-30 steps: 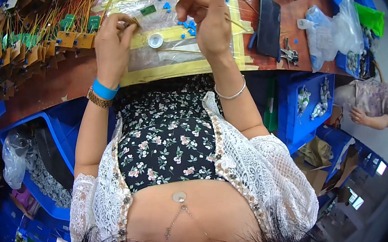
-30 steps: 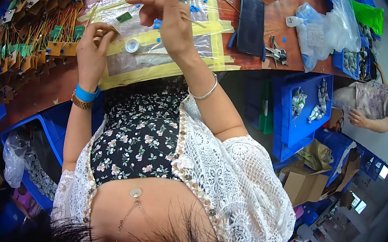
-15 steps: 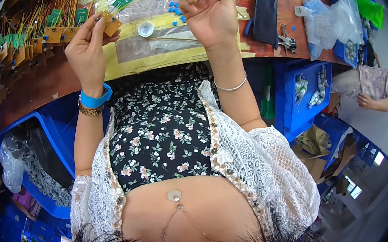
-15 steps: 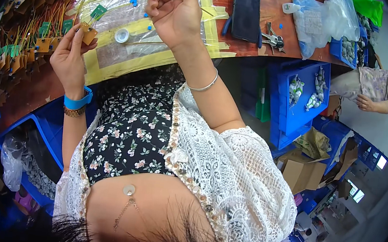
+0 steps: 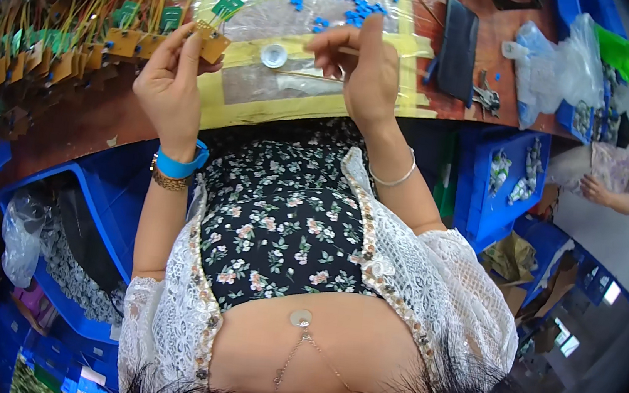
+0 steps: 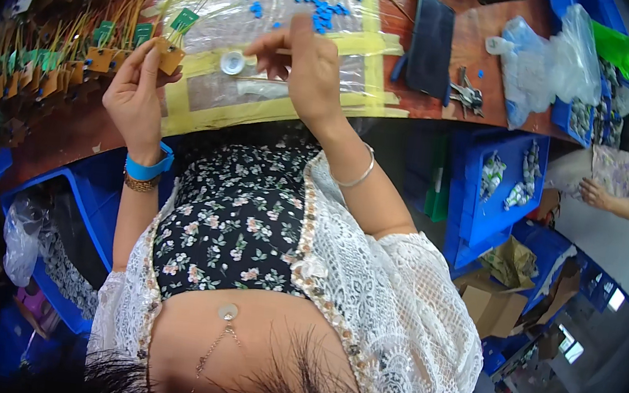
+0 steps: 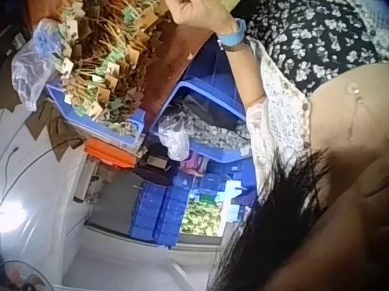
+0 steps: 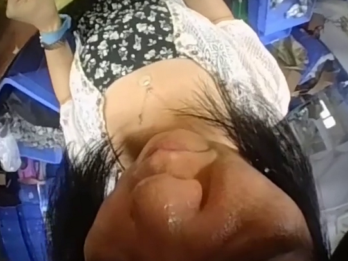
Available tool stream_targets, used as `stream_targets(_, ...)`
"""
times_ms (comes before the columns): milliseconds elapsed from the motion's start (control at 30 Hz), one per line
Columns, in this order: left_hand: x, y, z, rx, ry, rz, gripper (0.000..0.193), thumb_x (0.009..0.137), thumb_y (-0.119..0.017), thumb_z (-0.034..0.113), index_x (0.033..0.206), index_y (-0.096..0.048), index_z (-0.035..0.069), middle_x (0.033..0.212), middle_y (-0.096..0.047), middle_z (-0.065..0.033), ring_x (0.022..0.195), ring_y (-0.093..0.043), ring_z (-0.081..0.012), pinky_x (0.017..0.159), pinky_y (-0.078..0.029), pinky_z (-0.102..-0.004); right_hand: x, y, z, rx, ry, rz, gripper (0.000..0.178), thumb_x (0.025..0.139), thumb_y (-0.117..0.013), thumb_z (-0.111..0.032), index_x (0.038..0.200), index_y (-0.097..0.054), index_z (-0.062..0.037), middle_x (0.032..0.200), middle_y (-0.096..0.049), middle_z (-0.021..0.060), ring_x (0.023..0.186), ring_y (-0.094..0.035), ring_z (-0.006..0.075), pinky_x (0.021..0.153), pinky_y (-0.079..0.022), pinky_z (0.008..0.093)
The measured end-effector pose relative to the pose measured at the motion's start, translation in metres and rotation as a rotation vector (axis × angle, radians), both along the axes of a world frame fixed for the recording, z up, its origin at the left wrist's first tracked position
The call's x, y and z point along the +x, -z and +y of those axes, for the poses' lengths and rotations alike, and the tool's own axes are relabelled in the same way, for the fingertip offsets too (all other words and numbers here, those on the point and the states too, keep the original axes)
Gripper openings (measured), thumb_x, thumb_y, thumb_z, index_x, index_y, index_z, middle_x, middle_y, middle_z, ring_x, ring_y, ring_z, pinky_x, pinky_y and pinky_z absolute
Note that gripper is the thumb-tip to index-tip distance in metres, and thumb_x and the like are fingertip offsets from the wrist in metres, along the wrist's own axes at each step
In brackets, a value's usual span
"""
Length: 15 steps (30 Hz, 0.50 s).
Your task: Manually assembling and sorting small electronic circuit boards and wires at a factory workbench.
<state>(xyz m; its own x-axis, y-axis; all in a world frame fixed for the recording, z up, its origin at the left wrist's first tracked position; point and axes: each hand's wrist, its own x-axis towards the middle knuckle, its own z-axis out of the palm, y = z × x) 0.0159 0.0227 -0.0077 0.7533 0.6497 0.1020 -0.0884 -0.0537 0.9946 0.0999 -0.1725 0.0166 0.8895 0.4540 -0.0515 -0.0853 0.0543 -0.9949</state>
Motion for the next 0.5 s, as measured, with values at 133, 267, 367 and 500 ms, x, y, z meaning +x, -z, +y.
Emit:
stream_targets(133,-0.005,-0.005,-0.003,-0.149,0.074,-0.014,0.034,0.090,-0.058,-0.003,0.123,-0.054,-0.009,0.090,-0.065,-0.0096,0.078,-0.066,-0.0142,0.073,-0.058,-0.0273,-0.013,0.018,0.004,-0.082,-0.061,-0.144,0.057,0.103,-0.035,-0.039,0.081,-0.067,0.0034,0.072,-0.064,0.0056,0.063,-0.057,0.0091,0.055,-0.044,0.0209)
stream_targets(267,-0.011,-0.003,-0.005,-0.178,0.110,0.015,0.039,0.089,-0.057,-0.005,0.127,-0.051,-0.009,0.093,-0.064,-0.0105,0.082,-0.066,-0.0154,0.076,-0.058,-0.0280,-0.013,0.027,0.009,-0.149,-0.086,-0.296,0.046,0.103,-0.041,-0.029,0.084,-0.067,0.0045,0.073,-0.065,0.0058,0.061,-0.056,0.0089,0.054,-0.045,0.0214)
stream_targets(367,-0.011,-0.002,-0.007,-0.194,0.128,-0.001,0.039,0.089,-0.057,-0.005,0.128,-0.050,-0.010,0.094,-0.064,-0.0105,0.082,-0.066,-0.0152,0.078,-0.057,-0.0279,-0.012,0.028,0.012,-0.237,-0.070,-0.424,0.044,0.102,-0.042,-0.028,0.086,-0.067,0.0050,0.074,-0.066,0.0062,0.059,-0.055,0.0084,0.052,-0.044,0.0220)
stream_targets(500,-0.012,-0.001,-0.007,-0.175,0.157,0.045,0.040,0.089,-0.057,-0.005,0.129,-0.049,-0.009,0.096,-0.064,-0.0111,0.085,-0.066,-0.0163,0.078,-0.057,-0.0278,-0.012,0.024,0.010,-0.254,-0.063,-0.406,0.044,0.102,-0.042,-0.029,0.087,-0.067,0.0049,0.072,-0.065,0.0071,0.060,-0.056,0.0085,0.053,-0.043,0.0218)
